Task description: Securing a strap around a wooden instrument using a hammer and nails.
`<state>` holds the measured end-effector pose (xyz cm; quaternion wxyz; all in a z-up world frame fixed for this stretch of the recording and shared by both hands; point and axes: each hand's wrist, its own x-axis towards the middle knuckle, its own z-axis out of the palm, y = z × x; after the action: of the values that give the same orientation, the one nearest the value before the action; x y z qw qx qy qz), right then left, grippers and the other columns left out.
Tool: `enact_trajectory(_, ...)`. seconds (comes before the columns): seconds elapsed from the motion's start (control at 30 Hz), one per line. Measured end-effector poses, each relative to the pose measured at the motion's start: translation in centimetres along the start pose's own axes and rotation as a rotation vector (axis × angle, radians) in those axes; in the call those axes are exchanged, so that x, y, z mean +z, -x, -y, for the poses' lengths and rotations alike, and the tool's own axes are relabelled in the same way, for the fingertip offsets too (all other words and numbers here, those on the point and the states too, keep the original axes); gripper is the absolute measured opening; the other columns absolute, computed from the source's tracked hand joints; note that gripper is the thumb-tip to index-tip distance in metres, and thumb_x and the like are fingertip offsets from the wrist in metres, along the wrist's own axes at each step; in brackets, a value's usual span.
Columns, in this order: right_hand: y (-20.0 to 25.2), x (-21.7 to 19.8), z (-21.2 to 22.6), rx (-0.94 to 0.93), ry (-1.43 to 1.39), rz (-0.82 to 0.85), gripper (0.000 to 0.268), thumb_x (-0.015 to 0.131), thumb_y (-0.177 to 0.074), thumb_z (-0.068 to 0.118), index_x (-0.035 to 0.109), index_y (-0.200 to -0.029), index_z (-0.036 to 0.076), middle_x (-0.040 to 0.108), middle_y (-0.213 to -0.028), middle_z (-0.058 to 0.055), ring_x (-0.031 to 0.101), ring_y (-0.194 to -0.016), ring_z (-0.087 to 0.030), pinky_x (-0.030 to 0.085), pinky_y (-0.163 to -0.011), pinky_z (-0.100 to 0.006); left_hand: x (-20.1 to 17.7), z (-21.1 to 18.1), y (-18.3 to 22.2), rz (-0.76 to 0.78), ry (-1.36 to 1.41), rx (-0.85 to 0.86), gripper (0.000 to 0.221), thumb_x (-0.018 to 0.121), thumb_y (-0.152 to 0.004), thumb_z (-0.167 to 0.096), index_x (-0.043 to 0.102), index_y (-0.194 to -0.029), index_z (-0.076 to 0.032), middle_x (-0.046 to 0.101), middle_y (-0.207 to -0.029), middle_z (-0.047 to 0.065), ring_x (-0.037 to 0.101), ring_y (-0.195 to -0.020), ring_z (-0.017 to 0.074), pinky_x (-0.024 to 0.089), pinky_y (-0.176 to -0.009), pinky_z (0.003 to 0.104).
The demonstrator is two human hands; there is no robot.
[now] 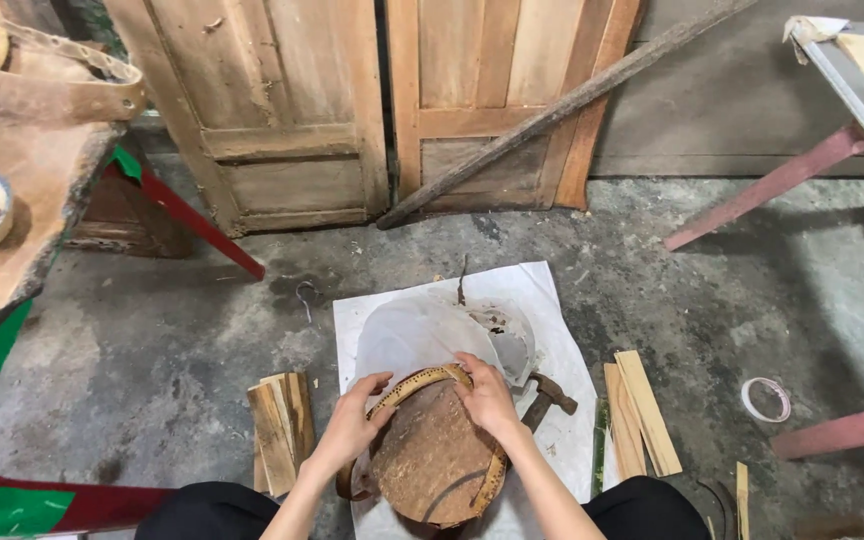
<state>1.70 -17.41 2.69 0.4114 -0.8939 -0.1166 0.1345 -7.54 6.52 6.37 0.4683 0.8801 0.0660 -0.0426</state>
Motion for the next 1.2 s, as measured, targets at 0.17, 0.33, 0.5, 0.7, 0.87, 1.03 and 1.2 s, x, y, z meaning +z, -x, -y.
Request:
enact_trajectory(0.17,-0.3,0.3,-0.1,0.062,0.075,-0.011,0.052,0.072,-0.082,0.004,0.063,-0.131,0.018,0.072,-0.122,-0.008,0.069,-0.111,-0.027,0.054,-0.099,-0.039,0.5,0.3,1.4,-0.033,0.009,-0.051,0.049,0.073,-0.083,-0.008,0.068,-0.131,-0.013,0.067,-0.139,0.009,0.052,-0.141,0.0304,0.041,-0.117,0.044)
enact_trajectory(0.33,-0.2,0.3,0.3,0.065,0.018,-0.051,0.048,0.073,-0.080,0.002,0.066,-0.126,0.016,0.075,-0.113,-0.008,0.072,-0.099,-0.027,0.056,-0.090,-0.038,1.4,0.8,1.4,-0.128,0.012,-0.028,0.042,0.073,-0.081,-0.008,0.072,-0.123,-0.010,0.074,-0.127,0.006,0.065,-0.127,0.0284,0.049,-0.108,0.039)
enact_trajectory(0.5,0.2,0.7,0.3,0.035,0.031,-0.105,0.049,0.074,-0.079,0.001,0.069,-0.126,0.017,0.078,-0.107,-0.009,0.074,-0.095,-0.027,0.058,-0.088,-0.038,1.6,0.2,1.5,-0.170,0.038,-0.077,0.040,0.073,-0.081,-0.008,0.075,-0.120,-0.012,0.079,-0.118,0.002,0.076,-0.104,0.0234,0.056,-0.096,0.033)
enact_trajectory(0.7,0.7,1.3,0.1,0.010,0.117,-0.145,0.047,0.072,-0.082,0.008,0.071,-0.128,0.022,0.076,-0.101,-0.009,0.067,-0.099,-0.028,0.053,-0.093,-0.039,1.9,0.5,1.4,-0.173,0.026,-0.130,0.041,0.074,-0.081,-0.008,0.075,-0.122,-0.014,0.078,-0.121,0.000,0.076,-0.103,0.0215,0.057,-0.097,0.032)
enact_trajectory(0.87,0.6,1.2,0.2,-0.026,0.133,-0.162,0.048,0.075,-0.080,0.006,0.074,-0.125,0.021,0.079,-0.100,-0.007,0.069,-0.091,-0.027,0.056,-0.089,-0.039,2.3,0.6,1.4,-0.196,0.001,-0.159,0.040,0.075,-0.081,-0.010,0.076,-0.121,-0.014,0.079,-0.117,-0.001,0.077,-0.096,0.0215,0.058,-0.090,0.031)
enact_trajectory(1.03,0.4,1.5,-0.2,0.034,0.175,-0.134,0.047,0.075,-0.083,0.010,0.073,-0.128,0.025,0.077,-0.094,-0.008,0.065,-0.092,-0.025,0.054,-0.091,-0.038,2.6,0.9,1.3,-0.218,-0.015,-0.137,0.039,0.075,-0.081,-0.010,0.076,-0.120,-0.014,0.080,-0.114,-0.001,0.077,-0.092,0.0216,0.059,-0.087,0.031)
enact_trajectory(1.2,0.3,-0.6,2.3,0.108,0.189,-0.011,0.046,0.072,-0.089,0.014,0.068,-0.134,0.026,0.079,-0.097,-0.004,0.066,-0.104,-0.024,0.050,-0.105,-0.039,2.2,0.7,1.3,-0.219,-0.018,-0.116,0.040,0.076,-0.080,-0.010,0.075,-0.120,-0.013,0.079,-0.119,0.001,0.077,-0.098,0.0229,0.059,-0.091,0.032)
